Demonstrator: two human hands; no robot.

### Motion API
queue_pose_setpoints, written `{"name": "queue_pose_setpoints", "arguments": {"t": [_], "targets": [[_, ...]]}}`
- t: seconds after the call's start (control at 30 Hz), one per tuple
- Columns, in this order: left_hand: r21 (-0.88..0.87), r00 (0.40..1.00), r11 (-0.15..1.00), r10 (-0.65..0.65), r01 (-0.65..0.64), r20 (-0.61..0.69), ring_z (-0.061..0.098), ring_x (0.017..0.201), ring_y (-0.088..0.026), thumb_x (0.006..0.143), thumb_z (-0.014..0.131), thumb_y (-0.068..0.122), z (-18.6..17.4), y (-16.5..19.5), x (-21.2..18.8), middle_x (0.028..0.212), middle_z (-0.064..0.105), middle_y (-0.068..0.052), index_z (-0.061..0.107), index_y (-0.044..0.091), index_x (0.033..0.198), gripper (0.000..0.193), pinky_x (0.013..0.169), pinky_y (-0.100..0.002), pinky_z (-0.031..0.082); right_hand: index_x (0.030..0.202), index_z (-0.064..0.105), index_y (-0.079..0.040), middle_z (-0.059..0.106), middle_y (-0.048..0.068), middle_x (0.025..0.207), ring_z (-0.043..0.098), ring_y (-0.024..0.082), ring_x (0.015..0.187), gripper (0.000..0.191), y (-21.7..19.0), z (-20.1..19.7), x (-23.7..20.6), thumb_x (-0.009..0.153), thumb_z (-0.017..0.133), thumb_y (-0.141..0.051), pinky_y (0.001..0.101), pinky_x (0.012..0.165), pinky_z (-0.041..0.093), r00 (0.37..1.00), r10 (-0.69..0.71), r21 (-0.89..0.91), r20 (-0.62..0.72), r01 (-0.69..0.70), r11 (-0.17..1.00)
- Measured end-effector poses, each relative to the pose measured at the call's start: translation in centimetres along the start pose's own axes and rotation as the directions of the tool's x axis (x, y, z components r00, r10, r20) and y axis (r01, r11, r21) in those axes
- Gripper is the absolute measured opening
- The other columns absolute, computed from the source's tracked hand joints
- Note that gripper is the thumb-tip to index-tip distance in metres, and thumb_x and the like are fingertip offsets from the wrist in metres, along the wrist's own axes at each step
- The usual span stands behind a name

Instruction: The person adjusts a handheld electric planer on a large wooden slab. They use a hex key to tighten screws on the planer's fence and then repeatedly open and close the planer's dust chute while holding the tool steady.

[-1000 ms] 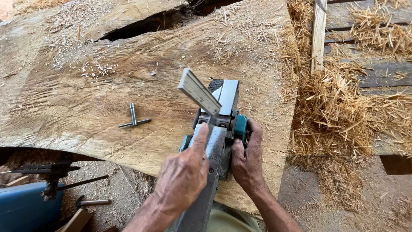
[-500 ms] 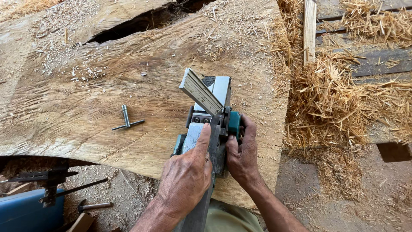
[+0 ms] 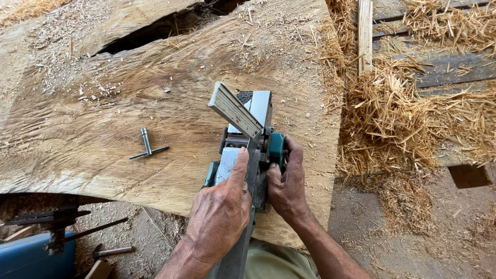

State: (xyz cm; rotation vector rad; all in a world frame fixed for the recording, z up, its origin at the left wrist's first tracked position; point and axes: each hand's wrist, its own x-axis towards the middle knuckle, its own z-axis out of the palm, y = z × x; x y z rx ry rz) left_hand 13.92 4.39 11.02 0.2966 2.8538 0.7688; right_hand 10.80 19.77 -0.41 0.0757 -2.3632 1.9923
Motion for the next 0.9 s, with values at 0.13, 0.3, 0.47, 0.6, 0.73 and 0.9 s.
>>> {"name": "queue_pose_setpoints", "arguments": {"t": [0.13,0.3,0.47,0.6,0.73,0.9], "targets": [[-0.207,0.887,0.878,-0.369,0.431,0.278,0.063,0.057,-0.018,0.101,0.061,0.018,-0.9,-0.2,0.1,0.072,0.069,-0.006,0.027,0.019,0.165,0.072,0.047,-0.030,0.054,0.148,0.031,-0.003,0.049,0.014,0.119,0.058,0.021,0.107,0.055,-0.5,0.1,-0.1,0.095,0.042,-0.003,0.0363,0.087,0.060,0.999,-0.046,-0.058,-0.017,0.045,0.997],[-0.922,0.948,0.358,-0.316,0.146,0.028,0.067,0.070,-0.012,0.094,0.063,0.009,-3.4,-2.4,-2.9,0.081,0.067,-0.006,0.050,0.006,0.149,0.057,0.057,-0.023,0.059,0.149,0.031,-0.004,0.051,0.014,0.116,0.058,0.022,0.095,0.058,-0.9,0.3,0.0,0.092,0.042,-0.005,0.0381,0.077,0.057,0.992,0.124,-0.080,-0.019,-0.125,0.989],[-0.994,0.963,-0.111,-0.268,-0.006,0.024,0.061,0.069,-0.014,0.099,0.063,0.023,-4.7,-3.7,-6.0,0.083,0.064,-0.003,0.046,0.006,0.154,0.060,0.060,-0.031,0.058,0.148,0.033,0.001,0.053,0.017,0.123,0.058,0.024,0.109,0.054,-0.7,0.5,0.2,0.095,0.042,-0.005,0.0398,0.097,0.052,0.999,-0.036,-0.109,-0.036,0.032,0.994],[-0.956,0.888,0.222,-0.454,0.193,0.074,0.052,0.059,-0.014,0.097,0.074,0.009,-3.7,-3.4,-6.7,0.076,0.056,-0.003,0.051,0.010,0.156,0.064,0.047,-0.028,0.044,0.148,0.033,0.002,0.051,0.018,0.128,0.057,0.026,0.116,0.054,-0.5,0.6,0.1,0.096,0.042,-0.005,0.0407,0.103,0.049,0.998,-0.048,-0.093,-0.034,0.044,0.995],[-0.520,0.906,0.813,-0.392,0.261,-0.158,0.063,0.054,-0.011,0.095,0.063,0.019,-2.8,-2.3,-6.3,0.069,0.067,-0.001,0.049,0.011,0.143,0.051,0.045,-0.028,0.053,0.148,0.034,0.001,0.052,0.018,0.129,0.056,0.027,0.119,0.053,-0.4,0.6,0.1,0.096,0.042,-0.004,0.0407,0.106,0.047,0.997,-0.069,-0.111,-0.034,0.065,0.992],[-0.486,0.919,0.828,-0.377,0.279,-0.115,0.072,0.049,-0.014,0.097,0.056,0.019,-2.4,-1.4,-5.2,0.071,0.075,-0.003,0.041,0.017,0.153,0.058,0.038,-0.032,0.059,0.148,0.036,0.000,0.051,0.017,0.130,0.055,0.027,0.121,0.051,-0.1,0.9,-0.1,0.098,0.044,-0.006,0.0406,0.108,0.046,0.997,-0.066,-0.107,-0.050,0.060,0.992]]}}
